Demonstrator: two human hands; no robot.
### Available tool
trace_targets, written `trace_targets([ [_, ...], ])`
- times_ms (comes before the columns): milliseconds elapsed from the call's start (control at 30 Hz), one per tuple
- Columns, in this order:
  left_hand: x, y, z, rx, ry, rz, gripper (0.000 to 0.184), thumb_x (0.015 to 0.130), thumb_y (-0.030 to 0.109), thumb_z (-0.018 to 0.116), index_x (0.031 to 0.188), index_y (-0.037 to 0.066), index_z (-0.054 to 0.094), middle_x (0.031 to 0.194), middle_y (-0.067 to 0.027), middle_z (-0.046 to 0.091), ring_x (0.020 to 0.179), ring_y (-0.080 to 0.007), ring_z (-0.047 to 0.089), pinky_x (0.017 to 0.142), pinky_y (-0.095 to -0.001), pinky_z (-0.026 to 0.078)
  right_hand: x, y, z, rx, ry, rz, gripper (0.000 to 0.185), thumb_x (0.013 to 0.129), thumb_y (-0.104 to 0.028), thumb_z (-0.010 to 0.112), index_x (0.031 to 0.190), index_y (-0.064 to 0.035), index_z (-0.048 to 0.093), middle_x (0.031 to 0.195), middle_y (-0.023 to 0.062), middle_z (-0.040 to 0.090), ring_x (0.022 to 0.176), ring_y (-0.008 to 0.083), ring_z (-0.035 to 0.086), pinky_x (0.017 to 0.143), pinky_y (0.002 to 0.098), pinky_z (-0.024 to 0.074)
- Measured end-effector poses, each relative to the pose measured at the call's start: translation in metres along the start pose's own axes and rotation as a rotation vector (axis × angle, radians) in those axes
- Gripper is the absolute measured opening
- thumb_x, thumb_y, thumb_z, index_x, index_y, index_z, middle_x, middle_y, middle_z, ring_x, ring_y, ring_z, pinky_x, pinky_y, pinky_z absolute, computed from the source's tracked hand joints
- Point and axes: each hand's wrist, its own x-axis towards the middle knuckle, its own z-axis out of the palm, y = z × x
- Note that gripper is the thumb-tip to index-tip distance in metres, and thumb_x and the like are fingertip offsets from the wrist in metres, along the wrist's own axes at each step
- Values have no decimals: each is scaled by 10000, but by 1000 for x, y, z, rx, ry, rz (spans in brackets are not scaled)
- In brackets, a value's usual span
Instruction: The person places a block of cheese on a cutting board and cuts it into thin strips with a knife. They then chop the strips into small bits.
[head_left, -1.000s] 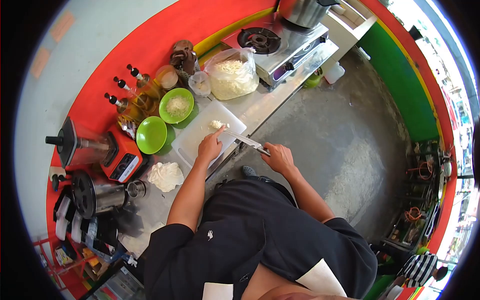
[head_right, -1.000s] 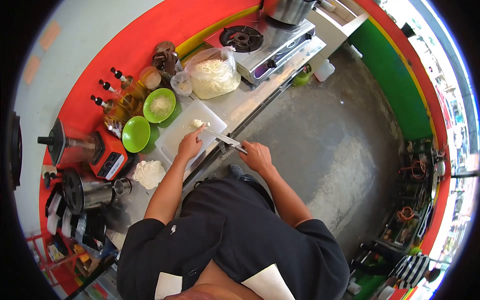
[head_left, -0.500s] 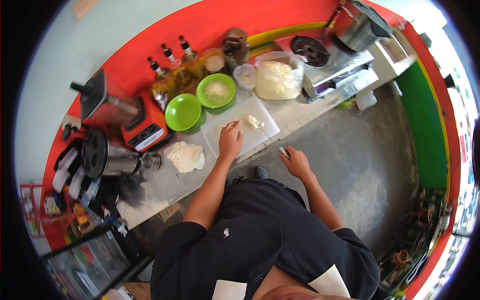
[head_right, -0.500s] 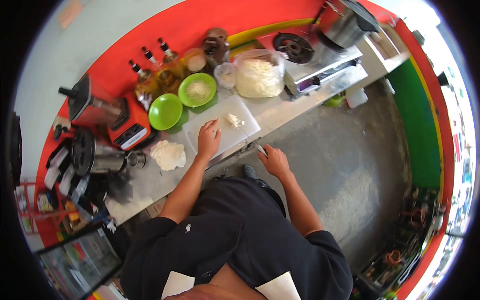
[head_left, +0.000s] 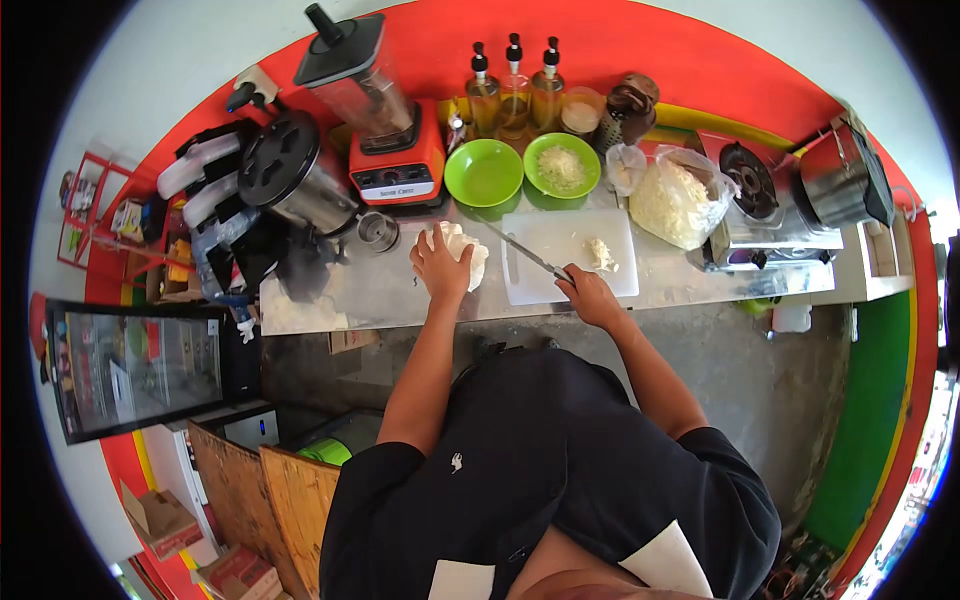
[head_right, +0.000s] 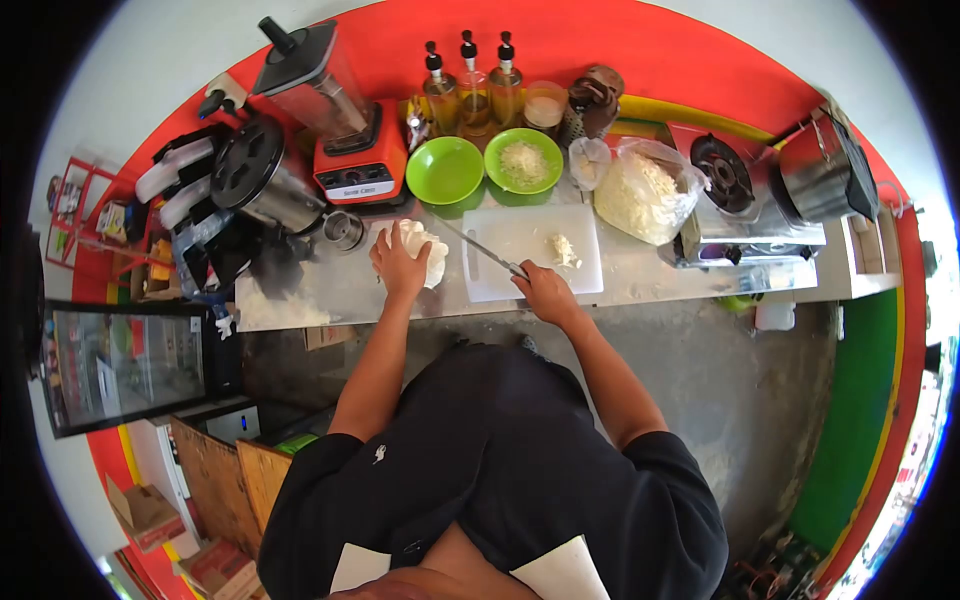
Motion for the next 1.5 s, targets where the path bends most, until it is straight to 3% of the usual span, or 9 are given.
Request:
trace_targets([
  [133,4,-1,-13,-150,-124,-200,1003,749,471,858,1542,93,374,1512,-215,406,1328,-462,448,1111,-554,379,21,-4,15,8,-71,-100,248,1005,-250,598,1024,-4,576,869,258,674,875,471,635,764,541,477],
  [467,0,-8,-15,-271,-124,-158,949,696,374,903,1458,31,454,1248,-168,575,1157,-395,556,1013,-488,453,34,-6,18,56,-153,-139,265,995,-250,612,1012,14,601,876,267,677,881,472,640,773,531,489],
  [700,-13,2,-6,6,92,-288,1007,634,402,934,1466,82,466,1366,-184,514,1261,-393,524,1045,-522,441,28,6,14,76,-137,-104,264,990,-241,624,999,23,610,867,275,676,867,476,643,759,524,491],
  [767,-9,-6,-12,-186,-100,-343,1047,606,417,946,1471,83,460,1393,-200,494,1309,-412,491,1078,-518,428,25,9,12,86,-134,-88,265,988,-240,628,991,24,612,861,275,674,863,475,644,756,519,491],
  [900,-14,-4,-24,-214,-184,-358,1029,628,416,938,1463,65,450,1415,-180,467,1290,-409,486,1106,-499,404,21,12,7,107,-119,-73,267,985,-238,638,973,27,618,847,274,670,843,471,643,745,506,490],
  [1100,-26,-18,-8,-218,-11,-229,818,664,340,923,1334,25,578,1375,-194,501,1216,-400,521,1026,-486,449,27,16,7,128,-112,-89,269,982,-233,644,971,34,617,816,275,661,800,469,638,712,499,482],
  [1267,-36,-17,2,-380,68,-47,605,717,240,891,1209,43,600,1157,-142,640,1125,-352,582,1006,-477,432,35,1,7,125,-116,-108,273,985,-234,641,975,38,614,803,275,658,793,466,640,709,495,483],
  [1400,-38,3,-22,-378,10,14,541,753,195,866,1177,36,571,1035,-102,654,1053,-306,610,970,-445,455,38,-4,10,170,-116,-104,280,991,-237,635,982,41,606,792,271,656,776,452,648,700,488,489],
  [1500,-32,14,-24,-699,-149,-35,501,786,139,831,1185,18,554,1031,-119,666,1010,-289,644,914,-396,489,37,0,12,236,-125,-61,279,1001,-237,625,983,40,595,756,245,654,704,387,672,658,461,501],
])
